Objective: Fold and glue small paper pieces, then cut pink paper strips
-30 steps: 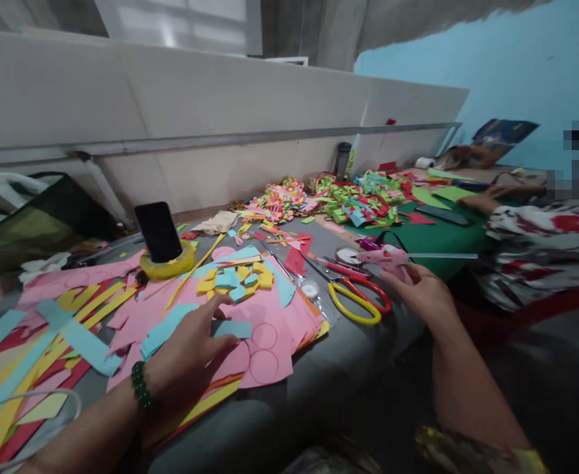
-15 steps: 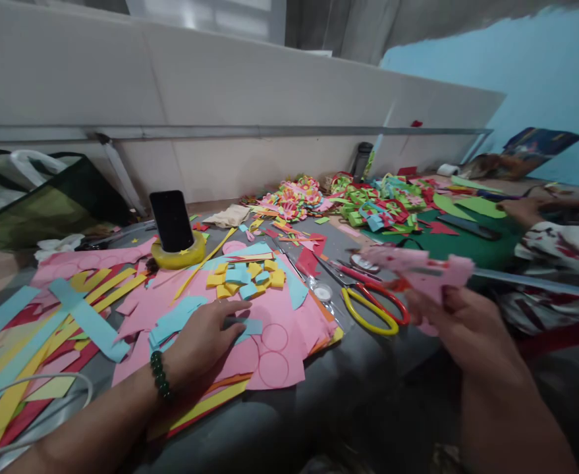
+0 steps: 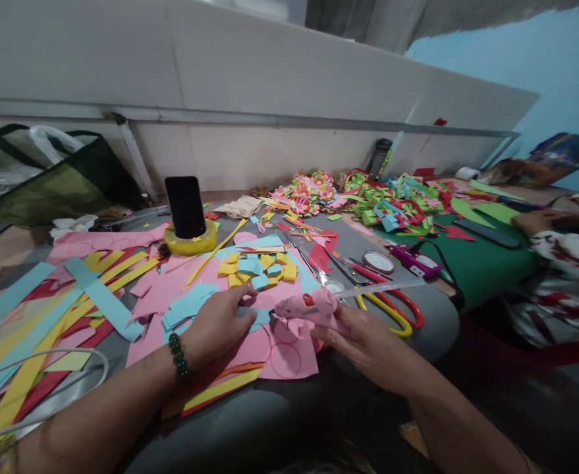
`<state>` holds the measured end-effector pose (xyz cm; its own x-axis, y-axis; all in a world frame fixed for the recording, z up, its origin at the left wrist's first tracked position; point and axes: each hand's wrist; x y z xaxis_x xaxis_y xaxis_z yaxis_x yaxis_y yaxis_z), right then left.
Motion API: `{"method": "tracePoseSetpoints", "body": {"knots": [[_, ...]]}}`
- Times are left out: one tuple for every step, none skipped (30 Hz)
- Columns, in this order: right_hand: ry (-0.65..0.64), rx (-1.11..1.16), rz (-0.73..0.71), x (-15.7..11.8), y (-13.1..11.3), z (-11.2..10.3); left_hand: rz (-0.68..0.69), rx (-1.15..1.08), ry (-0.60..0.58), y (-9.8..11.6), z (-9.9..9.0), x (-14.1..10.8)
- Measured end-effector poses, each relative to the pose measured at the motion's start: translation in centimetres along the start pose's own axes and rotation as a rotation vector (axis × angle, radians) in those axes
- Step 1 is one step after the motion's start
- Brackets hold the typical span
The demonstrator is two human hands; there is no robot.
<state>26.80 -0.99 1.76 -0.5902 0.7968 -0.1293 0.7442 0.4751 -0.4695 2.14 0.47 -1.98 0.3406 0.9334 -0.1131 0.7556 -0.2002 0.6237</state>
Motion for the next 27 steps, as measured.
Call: {"method": "tracePoseSetpoints", "body": {"knots": [[-0.022,0.002,0.008,0.0,0.0,0.0,0.0,-0.002,0.001,0.0,0.0,0.0],[-0.044,0.003,0.016,0.0,0.0,-0.1,0.0,-0.005,0.001,0.0,0.0,0.0],[-0.064,0.005,0.019,-0.1,-0.1,-0.2,0.001,-0.008,-0.001,0.0,0.0,0.0],[-0.084,0.009,0.016,-0.1,-0.1,-0.3,0.002,-0.01,-0.001,0.0,0.0,0.0],[-0.1,0.013,0.009,-0.2,-0.1,-0.3,0.003,-0.011,0.0,0.1,0.0,0.0],[-0.104,0.012,0.004,-0.2,-0.1,-0.4,0.005,-0.009,0.002,0.1,0.0,0.0],[-0.096,0.007,0.006,-0.2,0.0,-0.4,0.007,-0.006,0.006,0.1,0.0,0.0],[-0.08,-0.004,0.013,-0.1,0.0,-0.4,0.008,-0.003,0.01,0.1,0.0,0.0],[-0.064,-0.015,0.022,0.0,0.0,-0.4,0.007,0.0,0.013,0.1,0.0,0.0],[-0.051,-0.025,0.033,0.1,0.0,-0.3,0.005,0.0,0.015,0.1,0.0,0.0],[-0.043,-0.031,0.038,0.2,0.0,-0.3,0.004,0.0,0.015,0.1,0.0,0.1],[-0.045,-0.031,0.036,0.2,-0.1,-0.2,0.004,-0.001,0.014,0.1,-0.1,0.1],[-0.054,-0.027,0.028,0.2,-0.2,-0.2,0.005,-0.003,0.014,0.1,0.0,0.1],[-0.06,-0.023,0.021,0.1,-0.2,-0.2,0.007,-0.005,0.013,0.0,0.0,0.1],[-0.066,-0.018,0.011,0.0,-0.3,-0.3,0.01,-0.004,0.012,0.0,0.0,0.1],[-0.068,-0.009,0.002,-0.1,-0.3,-0.3,0.012,-0.002,0.012,0.0,0.0,0.1],[-0.065,0.001,-0.007,-0.2,-0.3,-0.3,0.012,-0.001,0.012,0.0,0.0,0.1],[-0.051,0.011,-0.01,-0.3,-0.2,-0.3,0.013,-0.002,0.013,-0.1,0.0,0.1],[-0.025,0.02,-0.007,-0.4,-0.1,-0.2,0.014,-0.005,0.012,-0.1,0.0,0.1],[0.008,0.027,0.002,-0.4,0.0,-0.1,0.015,-0.011,0.009,-0.1,0.0,0.1],[0.046,0.032,0.014,-0.4,0.2,0.0,0.016,-0.016,0.008,-0.1,0.0,0.1],[0.081,0.035,0.026,-0.3,0.3,0.1,0.015,-0.02,0.006,-0.1,0.0,0.1],[0.103,0.038,0.031,-0.3,0.3,0.2,0.015,-0.021,0.007,-0.1,0.0,0.1],[0.111,0.042,0.025,-0.2,0.4,0.3,0.015,-0.02,0.008,-0.1,0.0,0.0],[0.112,0.043,0.012,-0.1,0.3,0.4,0.016,-0.019,0.009,-0.1,0.1,0.0],[0.105,0.041,-0.005,0.0,0.2,0.5,0.018,-0.018,0.011,-0.1,0.1,0.0],[0.091,0.035,-0.018,0.0,0.1,0.6,0.019,-0.019,0.013,-0.1,0.1,0.0]]}}
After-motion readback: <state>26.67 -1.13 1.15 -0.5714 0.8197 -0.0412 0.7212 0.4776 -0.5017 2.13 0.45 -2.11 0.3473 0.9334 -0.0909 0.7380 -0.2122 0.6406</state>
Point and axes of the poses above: each hand's wrist, its own x-axis towards the middle knuckle, its own z-axis out of the palm, y = z × x, and after that the axes turned 14 degrees about -y, right-handed
